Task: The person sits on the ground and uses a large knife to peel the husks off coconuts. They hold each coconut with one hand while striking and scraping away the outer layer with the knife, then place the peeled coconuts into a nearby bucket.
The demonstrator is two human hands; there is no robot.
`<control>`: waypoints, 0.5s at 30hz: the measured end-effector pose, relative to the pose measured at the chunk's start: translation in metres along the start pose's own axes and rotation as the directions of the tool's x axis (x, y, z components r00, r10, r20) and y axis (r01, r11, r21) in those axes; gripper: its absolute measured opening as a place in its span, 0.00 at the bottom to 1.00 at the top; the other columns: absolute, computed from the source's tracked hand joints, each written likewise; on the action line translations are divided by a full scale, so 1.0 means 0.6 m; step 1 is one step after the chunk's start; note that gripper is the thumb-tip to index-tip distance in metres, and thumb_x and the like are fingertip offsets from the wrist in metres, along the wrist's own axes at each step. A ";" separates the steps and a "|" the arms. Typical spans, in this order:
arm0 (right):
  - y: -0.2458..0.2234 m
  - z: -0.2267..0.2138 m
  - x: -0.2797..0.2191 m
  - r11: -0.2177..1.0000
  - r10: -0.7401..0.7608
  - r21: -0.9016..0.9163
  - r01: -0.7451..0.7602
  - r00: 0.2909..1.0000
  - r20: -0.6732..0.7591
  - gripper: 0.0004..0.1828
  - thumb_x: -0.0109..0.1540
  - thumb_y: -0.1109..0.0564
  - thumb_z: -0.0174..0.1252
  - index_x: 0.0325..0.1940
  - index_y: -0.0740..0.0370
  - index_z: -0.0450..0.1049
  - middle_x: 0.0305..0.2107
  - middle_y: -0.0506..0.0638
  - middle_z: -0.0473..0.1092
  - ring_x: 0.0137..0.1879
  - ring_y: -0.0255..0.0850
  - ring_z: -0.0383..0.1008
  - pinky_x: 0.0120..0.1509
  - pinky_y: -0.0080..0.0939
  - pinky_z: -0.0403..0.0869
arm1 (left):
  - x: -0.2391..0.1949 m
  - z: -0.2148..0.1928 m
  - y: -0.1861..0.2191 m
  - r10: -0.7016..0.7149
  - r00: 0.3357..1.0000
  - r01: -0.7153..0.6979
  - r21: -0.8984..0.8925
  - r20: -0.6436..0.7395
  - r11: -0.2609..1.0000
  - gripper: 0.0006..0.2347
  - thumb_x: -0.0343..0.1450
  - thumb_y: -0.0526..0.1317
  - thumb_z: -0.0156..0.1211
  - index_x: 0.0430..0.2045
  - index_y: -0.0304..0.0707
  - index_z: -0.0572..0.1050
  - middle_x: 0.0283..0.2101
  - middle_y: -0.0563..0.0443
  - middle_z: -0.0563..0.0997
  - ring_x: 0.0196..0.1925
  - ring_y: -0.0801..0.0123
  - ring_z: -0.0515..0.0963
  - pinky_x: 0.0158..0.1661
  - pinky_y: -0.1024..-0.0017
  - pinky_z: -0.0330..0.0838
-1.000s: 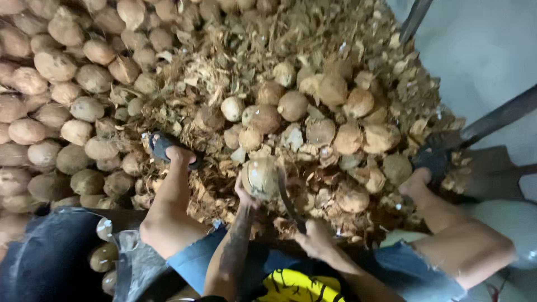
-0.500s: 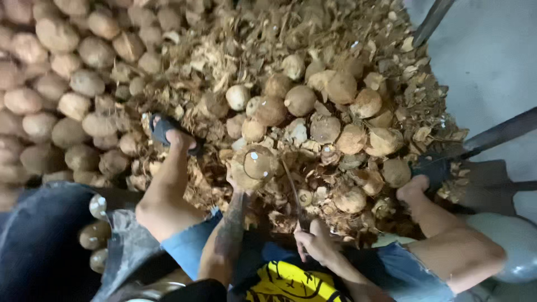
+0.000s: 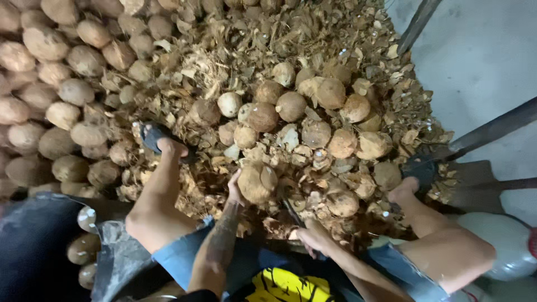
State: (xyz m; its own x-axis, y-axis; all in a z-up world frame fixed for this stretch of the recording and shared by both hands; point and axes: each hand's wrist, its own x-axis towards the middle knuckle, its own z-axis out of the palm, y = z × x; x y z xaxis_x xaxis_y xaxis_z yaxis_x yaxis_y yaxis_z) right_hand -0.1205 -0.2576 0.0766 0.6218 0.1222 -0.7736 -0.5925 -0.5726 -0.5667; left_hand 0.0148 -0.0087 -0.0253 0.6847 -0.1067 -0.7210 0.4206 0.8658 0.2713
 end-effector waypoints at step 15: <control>-0.206 -0.067 -0.049 -0.659 -0.736 0.274 0.701 -0.525 -0.427 0.25 0.63 0.68 0.59 0.61 0.60 0.58 0.29 0.49 0.69 0.28 0.37 0.66 0.33 0.34 0.73 | -0.011 -0.019 0.009 -0.091 0.989 0.074 0.143 0.116 0.987 0.31 0.66 0.59 0.58 0.62 0.42 0.74 0.61 0.37 0.78 0.60 0.41 0.76 0.58 0.44 0.71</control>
State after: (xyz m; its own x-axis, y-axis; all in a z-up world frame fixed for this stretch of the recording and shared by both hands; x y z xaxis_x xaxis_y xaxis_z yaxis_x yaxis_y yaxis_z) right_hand -0.0451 -0.2233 0.1809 0.3284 0.0114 0.9445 0.6853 0.6852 -0.2465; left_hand 0.0059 0.0022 -0.0261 0.7079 -0.2411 -0.6639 0.5512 0.7763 0.3058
